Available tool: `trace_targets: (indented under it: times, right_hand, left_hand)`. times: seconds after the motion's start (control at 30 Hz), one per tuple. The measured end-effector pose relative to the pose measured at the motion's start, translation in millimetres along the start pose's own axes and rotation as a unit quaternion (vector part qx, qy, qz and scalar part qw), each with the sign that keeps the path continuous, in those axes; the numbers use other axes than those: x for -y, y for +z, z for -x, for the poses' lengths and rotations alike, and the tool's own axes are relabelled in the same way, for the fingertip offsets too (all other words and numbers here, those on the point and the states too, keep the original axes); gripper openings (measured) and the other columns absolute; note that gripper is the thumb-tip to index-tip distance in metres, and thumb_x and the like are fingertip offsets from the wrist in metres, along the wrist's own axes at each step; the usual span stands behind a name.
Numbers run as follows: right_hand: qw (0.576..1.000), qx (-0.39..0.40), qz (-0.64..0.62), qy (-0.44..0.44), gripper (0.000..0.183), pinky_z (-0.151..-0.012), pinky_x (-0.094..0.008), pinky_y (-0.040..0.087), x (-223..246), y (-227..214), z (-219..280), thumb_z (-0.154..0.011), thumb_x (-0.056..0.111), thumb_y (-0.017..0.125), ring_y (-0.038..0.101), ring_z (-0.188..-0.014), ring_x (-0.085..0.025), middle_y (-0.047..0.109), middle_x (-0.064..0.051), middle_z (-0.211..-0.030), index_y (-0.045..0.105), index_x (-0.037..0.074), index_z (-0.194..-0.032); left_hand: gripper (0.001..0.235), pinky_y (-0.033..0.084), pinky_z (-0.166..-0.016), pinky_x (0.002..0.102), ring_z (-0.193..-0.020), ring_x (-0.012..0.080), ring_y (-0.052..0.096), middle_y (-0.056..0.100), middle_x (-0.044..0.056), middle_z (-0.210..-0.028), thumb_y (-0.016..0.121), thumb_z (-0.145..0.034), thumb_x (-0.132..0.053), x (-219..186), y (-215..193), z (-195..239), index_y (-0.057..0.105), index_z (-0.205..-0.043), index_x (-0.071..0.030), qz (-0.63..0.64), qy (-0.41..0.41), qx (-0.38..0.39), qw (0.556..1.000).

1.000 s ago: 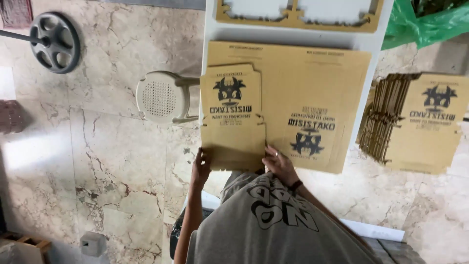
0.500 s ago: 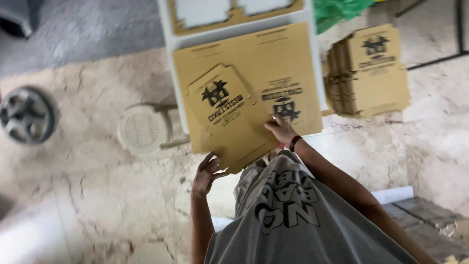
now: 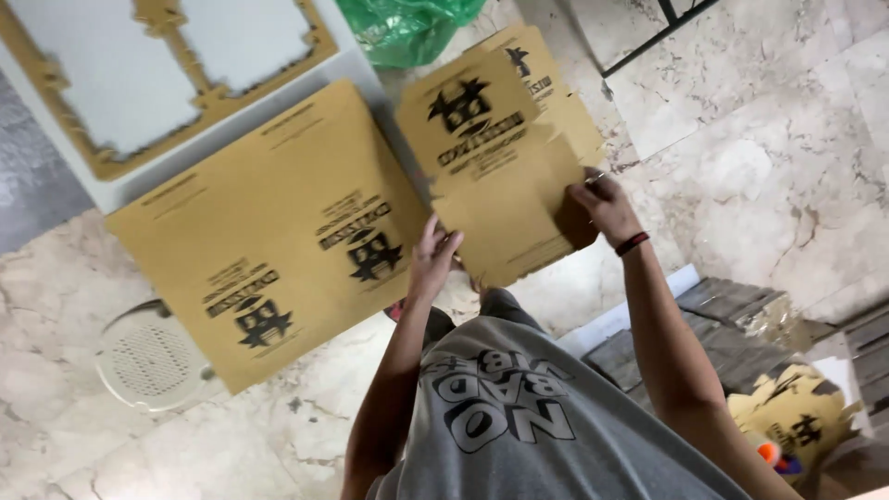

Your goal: The person is punching out waste material from pre-cut cardboard sheets and folding them into their final shape.

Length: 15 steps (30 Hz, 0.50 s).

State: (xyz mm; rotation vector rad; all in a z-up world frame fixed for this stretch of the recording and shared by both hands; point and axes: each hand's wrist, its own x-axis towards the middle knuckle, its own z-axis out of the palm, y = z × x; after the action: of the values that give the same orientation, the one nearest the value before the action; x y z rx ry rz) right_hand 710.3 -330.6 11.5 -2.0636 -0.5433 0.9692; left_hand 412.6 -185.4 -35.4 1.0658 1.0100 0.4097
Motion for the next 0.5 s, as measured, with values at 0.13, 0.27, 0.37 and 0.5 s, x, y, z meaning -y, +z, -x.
trace_targets:
  times: [0.13,0.27,0.37,0.5]
  right_hand:
    - [0.997,-0.008,-0.055,-0.051,0.041,-0.100,-0.038,0.047,-1,-68,-72,-0.103,0.014,0.064,0.059,-0.105,-0.020,0.067,-0.012,-0.111,0.059,0.009,-0.144]
    - [1.000,0.003,-0.018,-0.010,0.043,-0.107,-0.040,0.044,-43,-78,-159,-0.102,0.021,0.067,0.061,-0.115,-0.022,0.069,-0.012,-0.117,0.059,0.012,-0.144]
    - [0.996,0.013,0.073,0.050,0.050,-0.112,-0.048,0.043,-128,-62,-228,-0.102,0.041,0.074,0.059,-0.128,-0.031,0.068,-0.015,-0.128,0.060,0.019,-0.144]
    - [0.958,0.021,0.203,0.201,0.102,-0.127,-0.048,0.029,-168,-53,-261,-0.087,0.082,0.065,0.036,-0.150,-0.035,0.037,-0.018,-0.162,0.033,0.023,-0.163]
  left_hand:
    - [0.065,0.065,-0.077,0.045,-0.101,0.0323,0.071,0.070,0.024,-0.119,0.071,-0.100,-0.011,50,79,-103,0.041,-0.157,-0.016,0.086,0.100,0.065,0.989]
    - [0.065,0.067,-0.060,0.041,-0.088,0.0350,0.075,0.069,0.022,-0.120,0.067,-0.102,-0.015,77,122,-166,0.036,-0.159,-0.020,0.101,0.000,0.048,0.994]
    - [0.074,0.067,-0.069,0.047,-0.097,0.0418,0.072,0.063,0.027,-0.127,0.072,-0.097,-0.025,92,136,-197,0.033,-0.160,-0.019,-0.007,-0.093,-0.009,0.996]
    - [0.104,0.040,-0.114,0.060,-0.141,0.0538,0.041,0.027,0.039,-0.159,0.070,-0.091,-0.045,50,168,-215,0.004,-0.166,-0.013,-0.142,-0.187,-0.059,0.970]
